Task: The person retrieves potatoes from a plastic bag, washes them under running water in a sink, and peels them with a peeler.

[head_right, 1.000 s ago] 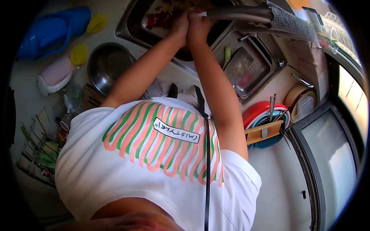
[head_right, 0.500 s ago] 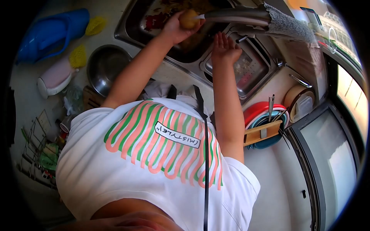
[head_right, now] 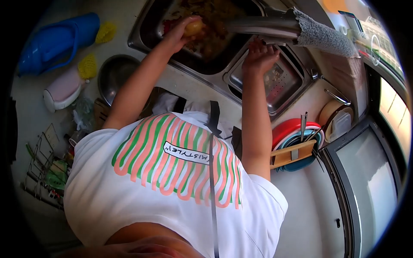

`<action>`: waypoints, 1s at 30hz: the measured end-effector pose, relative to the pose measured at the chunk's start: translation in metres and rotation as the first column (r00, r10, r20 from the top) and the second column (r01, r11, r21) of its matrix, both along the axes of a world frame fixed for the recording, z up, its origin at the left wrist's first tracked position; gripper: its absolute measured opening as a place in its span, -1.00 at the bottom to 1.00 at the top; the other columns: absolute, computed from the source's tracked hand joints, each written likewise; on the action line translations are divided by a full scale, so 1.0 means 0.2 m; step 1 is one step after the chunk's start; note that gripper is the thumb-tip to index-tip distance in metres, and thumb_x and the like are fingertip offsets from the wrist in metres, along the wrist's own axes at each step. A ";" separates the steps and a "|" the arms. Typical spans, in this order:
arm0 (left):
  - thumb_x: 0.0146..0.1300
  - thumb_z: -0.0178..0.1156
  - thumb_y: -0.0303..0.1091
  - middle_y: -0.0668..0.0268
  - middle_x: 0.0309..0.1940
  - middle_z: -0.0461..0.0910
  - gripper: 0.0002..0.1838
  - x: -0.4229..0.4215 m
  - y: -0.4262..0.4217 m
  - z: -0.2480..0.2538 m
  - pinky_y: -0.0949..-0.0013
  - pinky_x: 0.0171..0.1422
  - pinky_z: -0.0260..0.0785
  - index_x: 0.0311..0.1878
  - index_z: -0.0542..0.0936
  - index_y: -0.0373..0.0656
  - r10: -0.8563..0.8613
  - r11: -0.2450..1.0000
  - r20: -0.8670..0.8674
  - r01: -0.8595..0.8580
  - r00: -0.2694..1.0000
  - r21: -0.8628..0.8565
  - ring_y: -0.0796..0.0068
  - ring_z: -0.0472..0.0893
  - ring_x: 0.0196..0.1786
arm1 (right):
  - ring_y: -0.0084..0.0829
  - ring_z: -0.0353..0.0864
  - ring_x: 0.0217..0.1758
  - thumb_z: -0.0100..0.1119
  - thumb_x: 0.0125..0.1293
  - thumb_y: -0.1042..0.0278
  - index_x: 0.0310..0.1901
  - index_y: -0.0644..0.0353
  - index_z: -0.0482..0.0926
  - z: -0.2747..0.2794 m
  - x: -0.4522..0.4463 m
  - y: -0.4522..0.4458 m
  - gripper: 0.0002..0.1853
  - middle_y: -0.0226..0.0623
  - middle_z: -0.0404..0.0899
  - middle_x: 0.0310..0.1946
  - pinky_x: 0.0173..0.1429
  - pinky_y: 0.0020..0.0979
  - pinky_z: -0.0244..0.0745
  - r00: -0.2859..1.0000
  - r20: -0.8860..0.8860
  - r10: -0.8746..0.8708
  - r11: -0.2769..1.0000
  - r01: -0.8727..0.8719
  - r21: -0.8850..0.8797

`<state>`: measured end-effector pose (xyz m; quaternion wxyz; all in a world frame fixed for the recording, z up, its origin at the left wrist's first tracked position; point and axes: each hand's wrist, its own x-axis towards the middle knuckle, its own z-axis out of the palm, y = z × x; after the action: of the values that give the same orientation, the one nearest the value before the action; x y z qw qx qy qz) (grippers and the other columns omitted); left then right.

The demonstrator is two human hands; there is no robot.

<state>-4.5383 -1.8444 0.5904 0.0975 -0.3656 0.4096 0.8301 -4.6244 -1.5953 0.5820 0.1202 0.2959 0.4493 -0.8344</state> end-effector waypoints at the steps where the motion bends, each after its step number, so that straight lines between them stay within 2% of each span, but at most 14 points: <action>1: 0.36 0.22 -0.02 0.22 -0.04 0.65 -0.54 0.00 -0.05 0.02 0.38 -0.10 0.54 0.21 0.55 -0.05 -0.069 0.989 0.018 0.071 0.997 -0.127 0.35 0.70 -0.05 | -0.14 0.51 -0.12 -0.47 0.50 -0.29 0.21 0.26 0.35 -0.12 0.03 -0.03 -0.29 0.02 0.53 -0.04 0.01 -0.11 0.41 0.998 -0.062 0.033 0.995 -0.028 0.091; 2: 0.36 0.22 -0.01 0.23 -0.08 0.66 -0.54 0.01 -0.10 0.02 0.39 -0.15 0.54 0.21 0.56 -0.05 -0.136 0.957 0.045 0.143 0.990 -0.251 0.37 0.71 -0.10 | -0.14 0.52 -0.20 -0.47 0.50 -0.32 0.14 0.29 0.39 -0.20 0.07 -0.08 -0.26 0.04 0.55 -0.11 -0.04 -0.12 0.44 0.990 -0.121 0.071 0.982 -0.048 0.183; 3: 0.40 0.14 0.04 0.26 -0.13 0.67 -0.52 0.01 -0.15 -0.08 0.40 -0.23 0.54 0.19 0.57 -0.08 -0.181 0.871 0.042 0.180 0.983 -0.458 0.41 0.73 -0.18 | -0.15 0.53 -0.32 -0.37 0.51 -0.31 0.01 0.34 0.45 -0.23 0.09 -0.15 -0.28 0.00 0.59 -0.24 -0.15 -0.16 0.45 0.988 -0.154 0.013 0.995 0.003 0.102; 4: 0.41 0.12 0.06 0.25 -0.12 0.67 -0.52 0.01 -0.21 -0.18 0.39 -0.23 0.54 0.19 0.57 -0.09 -0.216 0.851 0.108 0.241 0.970 -0.466 0.42 0.73 -0.18 | -0.14 0.54 -0.31 -0.31 0.51 -0.29 0.00 0.34 0.45 -0.29 0.09 -0.18 -0.31 -0.01 0.59 -0.24 -0.17 -0.15 0.46 0.963 -0.264 0.050 0.955 0.032 0.295; 8: 0.44 0.01 0.18 0.19 -0.06 0.66 -0.41 -0.02 -0.40 -0.35 0.32 -0.16 0.58 0.30 0.45 -0.08 -0.303 0.844 0.233 0.374 0.924 -0.385 0.35 0.72 -0.14 | -0.12 0.63 -0.17 -0.01 0.48 -0.09 0.03 0.33 0.48 -0.79 0.00 -0.33 -0.47 -0.03 0.63 -0.15 -0.09 -0.15 0.55 0.864 -0.442 0.241 0.706 0.156 0.690; 9: 0.44 0.01 0.18 0.18 -0.04 0.66 -0.39 -0.03 -0.42 -0.42 0.31 -0.13 0.59 0.34 0.41 -0.07 -0.300 0.880 0.228 0.361 0.926 -0.309 0.32 0.72 -0.14 | -0.12 0.64 -0.14 0.03 0.46 -0.07 0.05 0.34 0.48 -0.74 -0.03 -0.42 -0.48 -0.01 0.62 -0.11 -0.05 -0.18 0.56 0.894 -0.297 0.335 0.551 0.069 0.832; 11: 0.35 0.19 0.17 0.12 0.12 0.58 -0.25 0.00 -0.48 -0.60 0.24 0.01 0.61 0.43 0.27 -0.09 -0.271 0.951 0.194 0.294 0.943 -0.099 0.25 0.67 0.01 | -0.16 0.53 0.08 0.21 0.34 -0.02 0.19 0.35 0.42 -1.08 -0.02 -0.45 -0.39 0.02 0.52 0.07 0.18 -0.17 0.46 0.856 -0.200 0.477 0.476 -0.061 0.877; 12: 0.31 0.25 0.14 0.12 0.15 0.55 -0.22 0.01 -0.45 -0.57 0.23 0.04 0.60 0.43 0.27 -0.11 -0.303 0.925 0.195 0.337 0.933 -0.174 0.25 0.64 0.07 | -0.18 0.47 0.19 0.30 0.28 0.00 0.27 0.35 0.38 -1.25 -0.01 -0.46 -0.31 0.03 0.47 0.16 0.29 -0.17 0.42 0.826 -0.153 0.543 0.432 -0.119 0.894; 14: 0.21 0.38 0.09 0.11 0.22 0.50 -0.15 -0.02 -0.39 -0.47 0.21 0.10 0.59 0.43 0.28 -0.15 -0.368 0.848 0.202 0.416 0.908 -0.328 0.25 0.59 0.18 | -0.15 0.44 0.26 0.37 0.19 -0.07 0.30 0.32 0.38 -1.47 -0.02 -0.53 -0.22 0.06 0.42 0.24 0.29 -0.15 0.43 0.682 0.446 0.579 -0.340 -0.295 0.893; 15: 0.07 0.51 0.06 0.10 0.29 0.44 -0.04 -0.04 -0.41 -0.56 0.23 0.22 0.52 0.44 0.30 -0.20 -0.370 0.855 0.259 0.436 0.892 -0.281 0.25 0.51 0.27 | -0.14 0.48 0.23 0.38 0.18 -0.06 0.27 0.32 0.41 -1.38 -0.02 -0.54 -0.24 0.06 0.46 0.19 0.26 -0.16 0.46 0.627 0.490 0.606 -0.360 -0.333 0.872; 18: 0.12 0.45 0.12 0.10 0.29 0.45 -0.10 -0.04 -0.40 -0.58 0.20 0.26 0.47 0.43 0.35 -0.16 -0.351 0.791 0.242 0.425 0.905 -0.441 0.19 0.51 0.26 | -0.10 0.58 0.10 0.40 0.15 -0.06 0.15 0.34 0.52 -1.04 -0.05 -0.52 -0.31 0.07 0.57 0.06 0.14 -0.18 0.53 0.472 0.572 0.671 -0.406 -0.412 0.816; 23: 0.24 0.31 0.17 0.13 0.23 0.50 -0.21 -0.05 -0.38 -0.74 0.17 0.26 0.42 0.40 0.40 -0.12 -0.432 0.545 0.423 0.604 0.796 -0.581 0.18 0.52 0.25 | -0.03 0.70 -0.15 0.43 0.10 -0.07 -0.13 0.38 0.66 -0.99 -0.10 -0.39 -0.42 0.08 0.70 -0.19 -0.06 -0.19 0.61 0.280 0.581 0.764 -0.416 -0.473 0.777; 26: 0.27 0.29 0.14 0.14 0.18 0.52 -0.27 -0.07 -0.30 -0.75 0.19 0.22 0.44 0.35 0.42 -0.15 -0.440 0.396 0.537 0.692 0.720 -0.603 0.22 0.54 0.20 | -0.09 0.70 -0.10 0.47 0.06 -0.07 -0.15 0.40 0.63 -0.86 0.00 -0.36 -0.40 0.07 0.69 -0.15 -0.03 -0.24 0.58 0.407 0.442 0.799 0.008 -0.743 0.669; 30: 0.30 0.26 0.11 0.14 0.11 0.55 -0.34 -0.11 -0.15 -0.58 0.23 0.18 0.47 0.29 0.46 -0.19 -0.314 0.296 0.531 0.612 0.787 -0.733 0.26 0.58 0.13 | -0.13 0.68 -0.06 0.49 0.08 0.02 0.02 0.43 0.47 -0.42 0.21 -0.44 -0.33 0.03 0.65 -0.09 -0.01 -0.28 0.57 0.640 0.205 0.741 0.341 -0.620 0.707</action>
<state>-4.5601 -1.8738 0.4743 0.1904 -0.3398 0.8458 0.3645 -4.5829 -1.6842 0.4982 0.2952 0.0374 0.8279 -0.4754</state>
